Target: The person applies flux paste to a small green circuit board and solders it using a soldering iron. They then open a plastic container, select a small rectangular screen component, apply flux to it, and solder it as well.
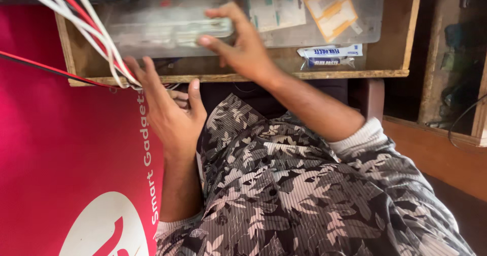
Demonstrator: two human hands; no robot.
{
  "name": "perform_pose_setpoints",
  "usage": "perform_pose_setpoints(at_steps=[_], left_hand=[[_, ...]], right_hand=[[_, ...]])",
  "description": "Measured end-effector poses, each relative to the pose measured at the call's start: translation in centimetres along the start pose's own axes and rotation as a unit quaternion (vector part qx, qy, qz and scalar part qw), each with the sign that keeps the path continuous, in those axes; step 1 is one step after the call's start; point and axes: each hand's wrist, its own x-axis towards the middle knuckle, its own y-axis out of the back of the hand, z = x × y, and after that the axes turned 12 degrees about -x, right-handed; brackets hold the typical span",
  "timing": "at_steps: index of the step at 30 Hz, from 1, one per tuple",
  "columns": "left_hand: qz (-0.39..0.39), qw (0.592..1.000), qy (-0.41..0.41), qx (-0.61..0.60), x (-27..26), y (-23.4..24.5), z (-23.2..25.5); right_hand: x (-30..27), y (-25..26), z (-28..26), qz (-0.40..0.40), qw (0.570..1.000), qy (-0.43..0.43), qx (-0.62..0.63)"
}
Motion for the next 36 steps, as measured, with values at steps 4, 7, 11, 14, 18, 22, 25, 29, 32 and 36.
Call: perform_pose_setpoints(at_steps=[4,7,11,14,18,22,25,29,32,36], left_hand=[[0.022,0.998,-0.044,-0.031,-0.5,-0.5,-0.6],[0.042,0.99,-0.117,-0.059,-1.0,-0.9,-0.6],[0.031,0.992,-0.095,-0.073,-1.2,-1.8,0.1],[0.016,0.994,-0.039,-0.102,-1.1,-2.5,0.7],[0.009,0.995,-0.005,-0.103,-1.1,-3.2,0.8],[0.003,0.998,0.027,-0.062,-1.4,-3.6,-0.1],[-0.022,0.999,0.026,-0.009,-2.0,-4.2,-1.3],[-0.041,0.997,0.07,0.003,-2.6,-5.2,-3.1],[-0.047,0.996,0.072,0.012,-2.8,-5.6,-4.8],[-0.047,0.998,0.007,0.031,-2.8,-5.5,-6.9]], right_hand=[[3.0,-4.9,0.0,-0.029,0.999,0.017,0.011],[3.6,-5.3,-0.1,0.008,0.999,0.036,-0.031],[3.1,-2.9,0.0,0.024,0.944,0.222,-0.241],[2.9,-3.6,0.1,-0.105,0.878,0.05,-0.465],[5.3,-5.1,0.4,-0.101,0.836,0.128,-0.525],[6.7,-5.4,0.4,-0.156,0.787,0.119,-0.585],[6.6,-5.6,0.7,-0.141,0.773,0.133,-0.604],[7.1,-5.5,1.5,-0.065,0.761,0.157,-0.626],[7.3,-6.0,0.7,-0.065,0.771,0.095,-0.626],[2.4,-2.4,-1.7,-0.032,0.799,0.163,-0.578]])
